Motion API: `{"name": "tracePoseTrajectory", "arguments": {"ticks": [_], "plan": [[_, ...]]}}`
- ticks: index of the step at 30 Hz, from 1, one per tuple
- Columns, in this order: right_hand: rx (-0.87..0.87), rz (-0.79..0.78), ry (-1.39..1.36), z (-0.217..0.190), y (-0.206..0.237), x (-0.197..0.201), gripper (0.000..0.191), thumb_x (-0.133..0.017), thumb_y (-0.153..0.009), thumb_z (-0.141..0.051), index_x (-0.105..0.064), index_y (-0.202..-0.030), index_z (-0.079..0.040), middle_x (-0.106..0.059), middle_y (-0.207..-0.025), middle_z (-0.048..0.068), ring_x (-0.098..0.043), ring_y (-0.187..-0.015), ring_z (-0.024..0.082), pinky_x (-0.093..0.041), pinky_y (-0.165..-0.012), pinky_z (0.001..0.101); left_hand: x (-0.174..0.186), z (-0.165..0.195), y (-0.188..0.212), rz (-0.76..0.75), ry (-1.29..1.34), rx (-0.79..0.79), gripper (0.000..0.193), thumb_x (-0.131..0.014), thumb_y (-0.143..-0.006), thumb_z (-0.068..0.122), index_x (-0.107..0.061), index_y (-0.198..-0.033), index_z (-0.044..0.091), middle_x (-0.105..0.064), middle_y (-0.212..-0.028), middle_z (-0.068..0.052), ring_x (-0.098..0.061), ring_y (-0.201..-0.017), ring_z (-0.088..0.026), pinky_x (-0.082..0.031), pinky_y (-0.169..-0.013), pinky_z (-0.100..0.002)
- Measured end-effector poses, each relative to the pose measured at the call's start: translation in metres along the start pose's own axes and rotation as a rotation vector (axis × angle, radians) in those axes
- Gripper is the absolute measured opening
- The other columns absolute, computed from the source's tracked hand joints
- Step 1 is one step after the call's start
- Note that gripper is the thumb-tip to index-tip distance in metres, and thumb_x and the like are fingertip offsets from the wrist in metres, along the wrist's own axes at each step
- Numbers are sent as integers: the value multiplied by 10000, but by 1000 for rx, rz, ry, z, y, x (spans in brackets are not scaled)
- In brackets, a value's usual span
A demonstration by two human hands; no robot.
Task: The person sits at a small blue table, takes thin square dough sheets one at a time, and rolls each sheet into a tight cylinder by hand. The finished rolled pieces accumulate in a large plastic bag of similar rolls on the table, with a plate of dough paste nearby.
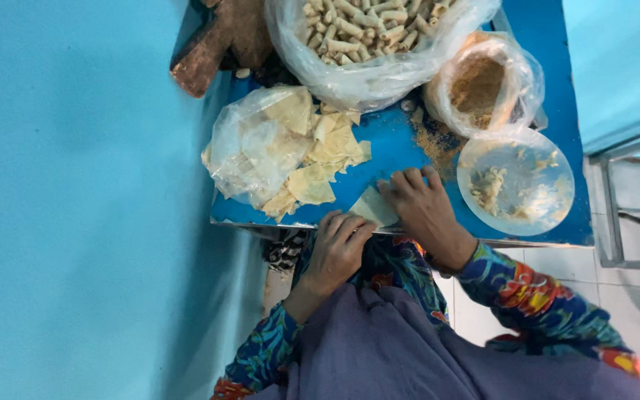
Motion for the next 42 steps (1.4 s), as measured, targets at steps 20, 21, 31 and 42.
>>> {"name": "tracePoseTrajectory", "arguments": {"ticks": [20, 21, 31, 42], "plan": [[-367, 89, 7, 191, -83, -40, 408, -599, -1025, -233, -620, -1190, 140, -704, -962, 338, -712, -729, 434, -529, -849, 545, 1, 0, -2, 65, -2, -26, 236, -713, -876, 8, -696, -1103, 65, -656, -1083, -81, -623, -1083, -293, -462, -1030, -492], [-384, 49, -36, 192, -82, -43, 402, -593, -1020, -229, -616, -1181, 139, -702, -959, 335, -713, -762, 441, -532, -845, 548, 2, -1, -1, 65, -1, -25, 237, -716, -875, 9, -696, -1104, 66, -658, -1082, -78, -623, -1077, -291, -463, -1033, -491], [-319, 232, -407, 194, -66, -8, 317, -711, -938, -177, -584, -1148, 23, -682, -982, 262, -681, -862, 409, -530, -773, 497, -3, -9, 8, 146, -7, -77, 192, -737, -887, 63, -719, -1077, 76, -673, -1082, -59, -636, -1077, -274, -482, -1040, -492], [-218, -85, -920, 13, -27, -3, 219, -706, -899, -111, -534, -1027, -64, -631, -794, 138, -672, -732, 331, -513, -631, 409, -28, -26, 31, 124, -80, -161, 189, -682, -966, 43, -758, -1138, 52, -719, -1158, -102, -655, -1139, -280, -514, -1099, -482]]}}
Point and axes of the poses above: each hand's wrist, its own y-axis away from the middle knuckle, its own x-axis out of the back of the hand, z = x × y, the point moved 6 cm from there along -y, towards the middle knuckle
